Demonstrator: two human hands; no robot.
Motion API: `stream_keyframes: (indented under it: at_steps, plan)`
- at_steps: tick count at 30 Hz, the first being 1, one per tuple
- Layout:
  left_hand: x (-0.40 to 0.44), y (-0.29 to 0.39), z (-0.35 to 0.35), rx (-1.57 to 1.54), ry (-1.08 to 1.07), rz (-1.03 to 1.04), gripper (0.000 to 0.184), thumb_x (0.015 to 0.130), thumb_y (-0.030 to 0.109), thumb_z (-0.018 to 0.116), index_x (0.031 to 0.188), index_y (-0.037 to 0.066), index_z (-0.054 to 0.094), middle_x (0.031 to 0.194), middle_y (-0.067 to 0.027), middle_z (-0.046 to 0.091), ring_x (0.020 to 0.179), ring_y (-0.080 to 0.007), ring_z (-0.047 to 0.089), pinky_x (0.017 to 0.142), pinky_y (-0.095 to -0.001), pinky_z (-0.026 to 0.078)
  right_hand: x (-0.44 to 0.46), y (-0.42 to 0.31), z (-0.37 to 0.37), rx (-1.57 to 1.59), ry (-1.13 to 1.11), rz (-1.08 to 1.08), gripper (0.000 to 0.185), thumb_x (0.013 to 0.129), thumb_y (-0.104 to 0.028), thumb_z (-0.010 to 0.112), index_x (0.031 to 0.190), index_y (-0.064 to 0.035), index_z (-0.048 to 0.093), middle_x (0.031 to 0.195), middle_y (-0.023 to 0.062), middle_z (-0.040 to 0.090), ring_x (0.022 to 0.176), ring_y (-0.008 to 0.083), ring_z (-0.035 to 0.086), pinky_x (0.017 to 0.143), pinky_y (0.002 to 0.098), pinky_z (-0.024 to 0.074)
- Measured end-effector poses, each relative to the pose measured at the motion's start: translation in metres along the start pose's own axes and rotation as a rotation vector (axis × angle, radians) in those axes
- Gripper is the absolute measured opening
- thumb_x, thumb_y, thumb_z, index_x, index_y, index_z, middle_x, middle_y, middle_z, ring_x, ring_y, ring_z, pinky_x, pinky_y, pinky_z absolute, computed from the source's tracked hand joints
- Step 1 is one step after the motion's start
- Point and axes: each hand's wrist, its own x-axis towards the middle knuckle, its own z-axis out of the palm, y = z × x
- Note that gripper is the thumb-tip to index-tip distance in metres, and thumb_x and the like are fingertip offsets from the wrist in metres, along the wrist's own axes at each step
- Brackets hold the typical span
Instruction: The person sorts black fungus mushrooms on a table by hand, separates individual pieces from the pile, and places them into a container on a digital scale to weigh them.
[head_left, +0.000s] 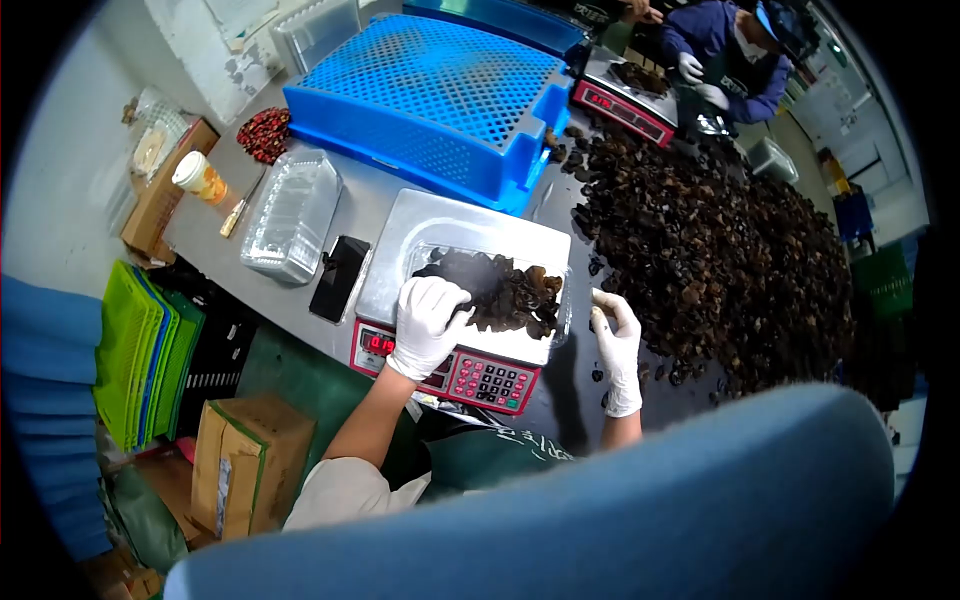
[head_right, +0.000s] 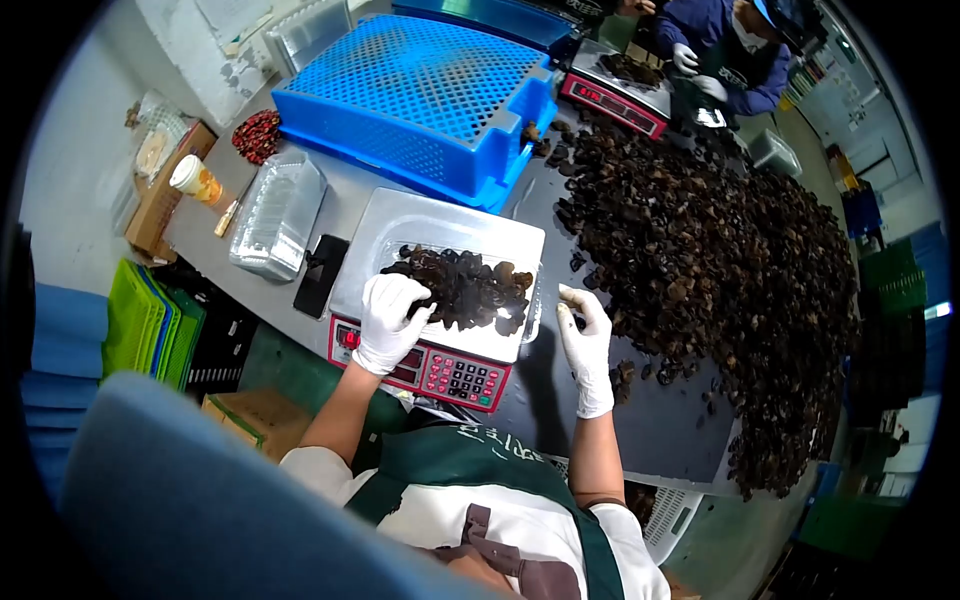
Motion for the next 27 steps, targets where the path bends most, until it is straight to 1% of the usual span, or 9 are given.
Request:
stream_keyframes:
  at_steps: [7,11,12,14,15,18,19,23,27]
  plan:
    - [-0.006,0.013,-0.009,-0.088,-0.001,0.145,0.028,0.064,0.002,0.07,0.091,0.009,0.066,0.09,-0.0048,0.062,0.085,-0.0266,0.059,0.08,-0.0427,0.045,-0.02,-0.045,0.014,-0.021,-0.118,-0.145,0.022,0.081,0.004,0.065,0.103,0.0013,0.065,0.101,0.0096,0.065,0.093,0.0191,0.062,0.086,0.0285,0.0487]
    - [-0.016,0.034,-0.004,-0.265,-0.016,0.156,0.027,0.064,0.001,0.071,0.089,0.008,0.065,0.087,-0.0054,0.062,0.082,-0.0276,0.06,0.077,-0.0422,0.048,-0.032,-0.075,0.02,0.019,-0.385,-0.227,0.059,0.073,-0.006,0.075,0.128,-0.0022,0.055,0.128,0.015,0.058,0.124,0.0269,0.053,0.107,0.0364,0.0393]
    - [-0.021,0.039,-0.002,-0.301,-0.056,0.145,0.026,0.066,0.001,0.071,0.091,0.008,0.065,0.089,-0.0064,0.063,0.084,-0.0282,0.061,0.079,-0.0425,0.048,-0.036,-0.075,0.025,0.0,-0.407,-0.295,0.058,0.073,-0.007,0.077,0.127,-0.0022,0.055,0.125,0.0148,0.06,0.12,0.0272,0.055,0.105,0.0362,0.0413]
    - [-0.033,0.048,0.007,-0.402,-0.081,0.1,0.025,0.069,0.003,0.072,0.093,0.007,0.065,0.094,-0.0089,0.064,0.089,-0.0303,0.062,0.082,-0.0436,0.049,-0.041,-0.068,0.032,0.151,-0.5,-0.208,0.052,0.074,-0.009,0.078,0.121,-0.0014,0.057,0.117,0.0133,0.062,0.111,0.0262,0.06,0.098,0.0352,0.0455]
    - [-0.036,0.054,0.008,-0.436,-0.13,0.046,0.025,0.073,0.004,0.072,0.097,0.006,0.064,0.099,-0.0119,0.065,0.095,-0.0332,0.063,0.085,-0.0435,0.049,-0.044,-0.065,0.034,0.193,-0.472,-0.192,0.04,0.075,-0.008,0.079,0.109,-0.0008,0.058,0.106,0.0111,0.064,0.097,0.0228,0.061,0.088,0.0325,0.0481]
    - [-0.039,0.071,0.011,-0.497,-0.132,-0.093,0.033,0.077,0.003,0.072,0.109,0.003,0.062,0.113,-0.0158,0.062,0.103,-0.0346,0.061,0.088,-0.0415,0.049,-0.04,-0.055,0.031,0.181,-0.404,-0.201,0.033,0.074,-0.004,0.077,0.103,-0.0013,0.059,0.099,0.0107,0.064,0.091,0.0221,0.063,0.083,0.0311,0.05]
    - [-0.042,0.07,0.012,-0.49,-0.133,-0.095,0.036,0.077,0.005,0.073,0.111,0.002,0.063,0.117,-0.0165,0.06,0.105,-0.0344,0.06,0.09,-0.0419,0.049,-0.037,-0.061,0.03,0.179,-0.333,-0.164,0.029,0.076,-0.005,0.078,0.099,-0.0013,0.06,0.094,0.0083,0.064,0.087,0.0175,0.061,0.081,0.0294,0.0491]
    - [-0.052,0.073,0.012,-0.402,-0.198,-0.059,0.031,0.078,0.011,0.072,0.108,0.004,0.065,0.108,-0.0132,0.062,0.097,-0.0319,0.061,0.085,-0.041,0.049,-0.017,-0.057,0.02,0.132,-0.123,-0.055,0.029,0.076,-0.006,0.08,0.095,-0.003,0.058,0.088,0.0006,0.06,0.083,0.0089,0.055,0.077,0.0252,0.0469]
    - [-0.053,0.073,0.013,-0.385,-0.226,-0.028,0.022,0.077,0.007,0.072,0.099,0.005,0.068,0.097,-0.0088,0.065,0.088,-0.0268,0.063,0.08,-0.0373,0.049,-0.01,-0.05,0.015,0.238,-0.067,0.047,0.028,0.078,-0.005,0.077,0.099,-0.0028,0.059,0.088,-0.0002,0.061,0.083,0.0082,0.054,0.077,0.0247,0.0458]
